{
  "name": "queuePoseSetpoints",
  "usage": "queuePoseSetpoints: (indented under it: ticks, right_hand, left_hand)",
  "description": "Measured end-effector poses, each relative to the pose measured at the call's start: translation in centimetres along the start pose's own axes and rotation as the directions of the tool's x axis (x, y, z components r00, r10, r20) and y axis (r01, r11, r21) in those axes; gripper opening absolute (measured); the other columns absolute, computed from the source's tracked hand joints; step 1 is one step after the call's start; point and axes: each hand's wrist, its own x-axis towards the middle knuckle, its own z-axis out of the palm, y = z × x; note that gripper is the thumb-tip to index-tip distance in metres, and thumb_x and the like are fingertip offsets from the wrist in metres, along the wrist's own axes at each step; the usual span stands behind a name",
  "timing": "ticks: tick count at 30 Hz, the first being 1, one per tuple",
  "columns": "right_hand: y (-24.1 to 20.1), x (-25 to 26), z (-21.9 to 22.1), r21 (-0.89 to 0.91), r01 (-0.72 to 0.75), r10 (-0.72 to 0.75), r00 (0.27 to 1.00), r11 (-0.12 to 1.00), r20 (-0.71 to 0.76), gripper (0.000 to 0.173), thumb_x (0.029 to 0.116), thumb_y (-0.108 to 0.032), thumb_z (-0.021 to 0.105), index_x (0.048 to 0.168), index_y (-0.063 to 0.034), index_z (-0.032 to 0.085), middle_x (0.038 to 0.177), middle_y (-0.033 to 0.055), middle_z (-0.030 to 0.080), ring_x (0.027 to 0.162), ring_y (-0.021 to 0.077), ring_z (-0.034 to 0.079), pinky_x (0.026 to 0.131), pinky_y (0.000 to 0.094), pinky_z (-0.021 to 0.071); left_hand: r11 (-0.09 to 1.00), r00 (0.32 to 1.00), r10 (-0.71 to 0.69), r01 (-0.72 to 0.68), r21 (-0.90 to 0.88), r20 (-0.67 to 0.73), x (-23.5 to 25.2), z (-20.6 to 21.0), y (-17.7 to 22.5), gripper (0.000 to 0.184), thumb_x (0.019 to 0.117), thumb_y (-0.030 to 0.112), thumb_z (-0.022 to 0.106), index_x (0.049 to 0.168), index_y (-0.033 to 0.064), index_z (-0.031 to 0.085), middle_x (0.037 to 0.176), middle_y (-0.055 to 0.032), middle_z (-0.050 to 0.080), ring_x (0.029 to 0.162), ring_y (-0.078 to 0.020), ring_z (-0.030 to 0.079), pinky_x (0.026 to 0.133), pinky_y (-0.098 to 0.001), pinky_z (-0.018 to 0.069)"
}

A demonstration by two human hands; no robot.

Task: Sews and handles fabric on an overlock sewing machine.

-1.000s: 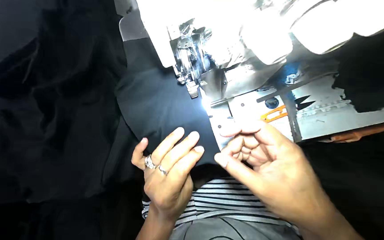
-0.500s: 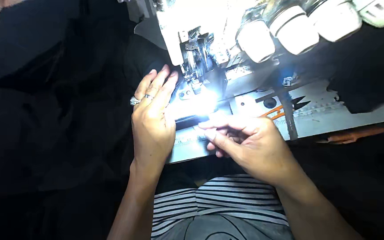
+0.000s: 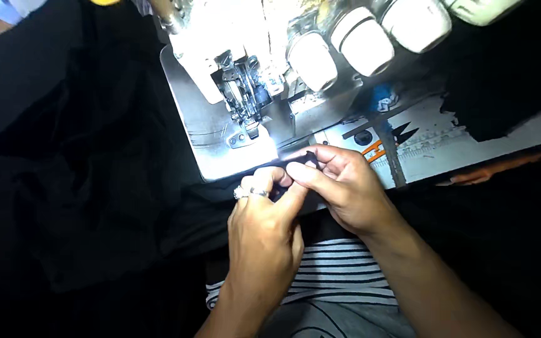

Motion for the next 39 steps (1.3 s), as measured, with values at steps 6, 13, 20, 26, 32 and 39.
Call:
queuePoseSetpoints:
  ticks: [6, 13, 20, 26, 32, 39]
  right_hand:
    - [-2.1, -3.3, 0.4, -0.292, 0.308, -0.290, 0.951, 0.906, 0.102, 0.008, 0.0923, -0.013, 0.076, 0.098, -0.0072, 0.077, 0.086, -0.0033, 0.075, 0.074, 0.0034, 0.070, 0.064, 0.0176, 0.0609]
    - [-2.2, -5.1, -1.9, -0.403, 0.382, -0.362, 0.923, 0.832, 0.127, 0.016, 0.0991, -0.008, 0.065, 0.111, -0.0066, 0.076, 0.104, -0.0036, 0.077, 0.090, 0.0011, 0.071, 0.080, 0.0172, 0.0607]
    - [0.8, -4.6, -2.2, -0.090, -0.011, 0.008, 0.999, 0.996, -0.036, 0.017, 0.1009, -0.006, 0.062, 0.115, -0.0040, 0.072, 0.091, 0.0064, 0.074, 0.071, 0.0132, 0.072, 0.066, 0.0288, 0.0639]
    - [1.0, -5.5, -2.9, -0.016, -0.081, 0.081, 0.997, 0.997, -0.016, 0.021, 0.1031, -0.005, 0.057, 0.117, -0.0011, 0.072, 0.094, 0.0109, 0.074, 0.074, 0.0165, 0.073, 0.071, 0.0311, 0.0645]
    - [1.1, -5.9, -3.4, -0.102, 0.038, -0.038, 0.999, 0.994, 0.004, 0.025, 0.1045, -0.005, 0.053, 0.123, -0.0031, 0.071, 0.101, 0.0094, 0.074, 0.080, 0.0171, 0.073, 0.076, 0.0318, 0.0645]
    - [0.6, -6.3, -3.4, -0.300, 0.114, -0.127, 0.992, 0.947, -0.022, 0.029, 0.1048, -0.009, 0.055, 0.129, -0.0088, 0.071, 0.110, 0.0037, 0.076, 0.085, 0.0153, 0.074, 0.078, 0.0295, 0.0649]
  left_hand:
    - [0.934, 0.962, 0.223, -0.256, 0.248, 0.155, 1.9, -8.8, -2.1, 0.036, 0.0959, 0.029, 0.062, 0.131, 0.0316, 0.070, 0.147, -0.0084, 0.052, 0.138, -0.0317, 0.042, 0.103, -0.0567, 0.0320]
    - [0.956, 0.941, 0.219, -0.260, 0.135, 0.259, 2.9, -14.3, -7.3, 0.023, 0.0996, 0.030, 0.064, 0.106, 0.0093, 0.073, 0.109, -0.0009, 0.072, 0.108, -0.0135, 0.065, 0.103, -0.0494, 0.0430]
    - [0.998, 0.992, -0.060, 0.057, -0.032, -0.108, 5.5, -10.5, -10.1, 0.021, 0.0944, 0.032, 0.074, 0.100, 0.0113, 0.072, 0.090, 0.0059, 0.070, 0.079, 0.0059, 0.061, 0.073, -0.0151, 0.0498]
    - [0.995, 0.982, -0.090, 0.094, 0.017, -0.166, 5.9, -9.2, -10.1, 0.026, 0.0974, 0.035, 0.070, 0.097, 0.0098, 0.070, 0.082, 0.0051, 0.065, 0.072, 0.0043, 0.056, 0.068, -0.0172, 0.0452]
    - [0.995, 0.980, -0.083, 0.092, 0.040, -0.180, 6.2, -8.8, -10.4, 0.025, 0.0986, 0.035, 0.068, 0.099, 0.0104, 0.070, 0.085, 0.0050, 0.067, 0.075, 0.0042, 0.057, 0.070, -0.0172, 0.0460]
    - [0.993, 0.974, -0.096, 0.107, 0.044, -0.206, 6.4, -8.1, -10.3, 0.024, 0.0996, 0.035, 0.067, 0.102, 0.0109, 0.070, 0.089, 0.0028, 0.068, 0.079, 0.0017, 0.060, 0.074, -0.0199, 0.0469]
